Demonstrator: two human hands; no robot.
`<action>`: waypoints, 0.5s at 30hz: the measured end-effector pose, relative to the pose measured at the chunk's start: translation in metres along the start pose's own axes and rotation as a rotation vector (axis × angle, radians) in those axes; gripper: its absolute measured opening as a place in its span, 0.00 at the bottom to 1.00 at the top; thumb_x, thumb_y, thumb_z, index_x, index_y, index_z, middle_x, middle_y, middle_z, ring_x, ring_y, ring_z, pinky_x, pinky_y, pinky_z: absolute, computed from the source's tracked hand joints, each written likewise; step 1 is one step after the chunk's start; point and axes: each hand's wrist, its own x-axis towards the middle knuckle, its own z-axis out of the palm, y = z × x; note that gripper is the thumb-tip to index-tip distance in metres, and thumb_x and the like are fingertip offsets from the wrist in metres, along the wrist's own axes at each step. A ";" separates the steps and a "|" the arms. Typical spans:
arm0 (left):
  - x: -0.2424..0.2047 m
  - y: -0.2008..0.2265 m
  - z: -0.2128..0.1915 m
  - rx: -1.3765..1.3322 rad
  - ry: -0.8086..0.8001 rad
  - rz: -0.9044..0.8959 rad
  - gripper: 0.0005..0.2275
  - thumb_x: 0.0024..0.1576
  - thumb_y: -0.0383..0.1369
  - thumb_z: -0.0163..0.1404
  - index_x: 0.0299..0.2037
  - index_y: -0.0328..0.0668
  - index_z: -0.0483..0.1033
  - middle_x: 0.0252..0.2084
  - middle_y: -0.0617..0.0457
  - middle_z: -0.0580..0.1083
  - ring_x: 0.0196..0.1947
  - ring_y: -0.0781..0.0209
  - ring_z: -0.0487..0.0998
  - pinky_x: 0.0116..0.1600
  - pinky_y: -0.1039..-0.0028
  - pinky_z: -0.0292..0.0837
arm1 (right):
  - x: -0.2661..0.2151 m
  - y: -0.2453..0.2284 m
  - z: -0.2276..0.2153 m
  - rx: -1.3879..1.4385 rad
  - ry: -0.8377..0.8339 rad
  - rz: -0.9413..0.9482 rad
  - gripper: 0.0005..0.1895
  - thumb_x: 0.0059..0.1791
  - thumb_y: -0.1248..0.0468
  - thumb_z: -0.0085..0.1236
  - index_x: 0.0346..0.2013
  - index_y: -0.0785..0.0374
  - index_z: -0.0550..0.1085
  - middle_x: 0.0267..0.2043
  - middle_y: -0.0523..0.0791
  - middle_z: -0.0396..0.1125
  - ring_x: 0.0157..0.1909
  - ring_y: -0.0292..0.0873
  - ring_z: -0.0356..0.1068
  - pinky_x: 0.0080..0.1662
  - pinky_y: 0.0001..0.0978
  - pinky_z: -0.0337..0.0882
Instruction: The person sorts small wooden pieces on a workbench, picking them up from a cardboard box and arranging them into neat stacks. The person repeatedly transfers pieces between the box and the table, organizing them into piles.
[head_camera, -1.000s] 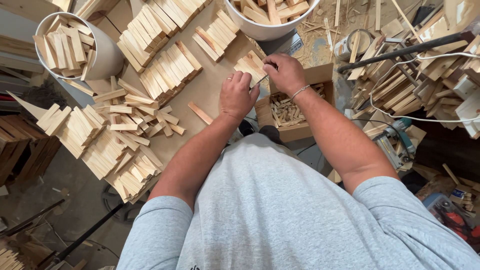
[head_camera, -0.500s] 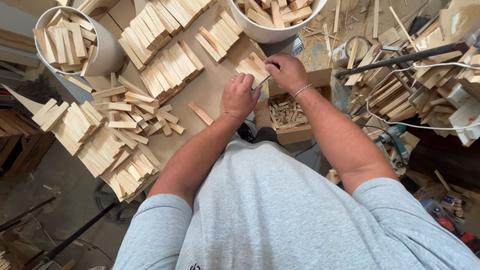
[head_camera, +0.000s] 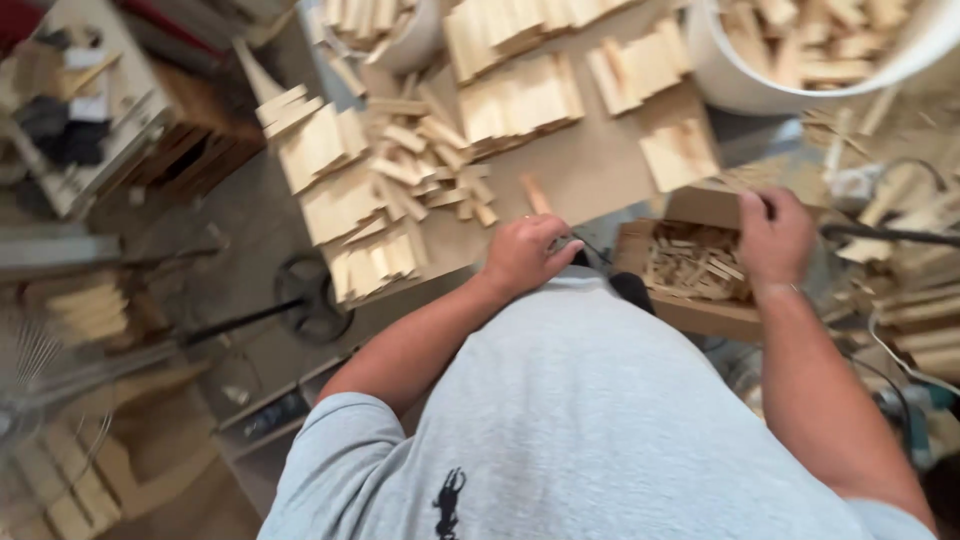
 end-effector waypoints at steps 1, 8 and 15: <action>-0.008 -0.007 -0.013 0.011 0.011 -0.019 0.10 0.58 0.44 0.54 0.32 0.50 0.75 0.31 0.55 0.77 0.34 0.52 0.79 0.34 0.61 0.70 | -0.006 -0.011 0.001 0.009 -0.016 -0.015 0.09 0.60 0.61 0.57 0.41 0.64 0.77 0.38 0.48 0.72 0.40 0.47 0.68 0.45 0.43 0.65; -0.042 -0.064 -0.067 0.201 0.232 -0.422 0.03 0.62 0.35 0.52 0.39 0.49 0.76 0.29 0.61 0.75 0.22 0.73 0.68 0.24 0.83 0.62 | -0.026 -0.086 0.005 0.077 -0.102 -0.064 0.07 0.59 0.65 0.58 0.42 0.65 0.79 0.38 0.48 0.74 0.40 0.45 0.72 0.42 0.39 0.73; -0.039 -0.143 -0.116 0.584 0.271 -0.370 0.14 0.52 0.20 0.49 0.45 0.47 0.82 0.38 0.51 0.70 0.32 0.54 0.77 0.34 0.68 0.77 | -0.019 -0.112 0.054 0.193 -0.223 -0.304 0.03 0.51 0.62 0.67 0.39 0.51 0.84 0.35 0.42 0.76 0.42 0.47 0.76 0.48 0.37 0.73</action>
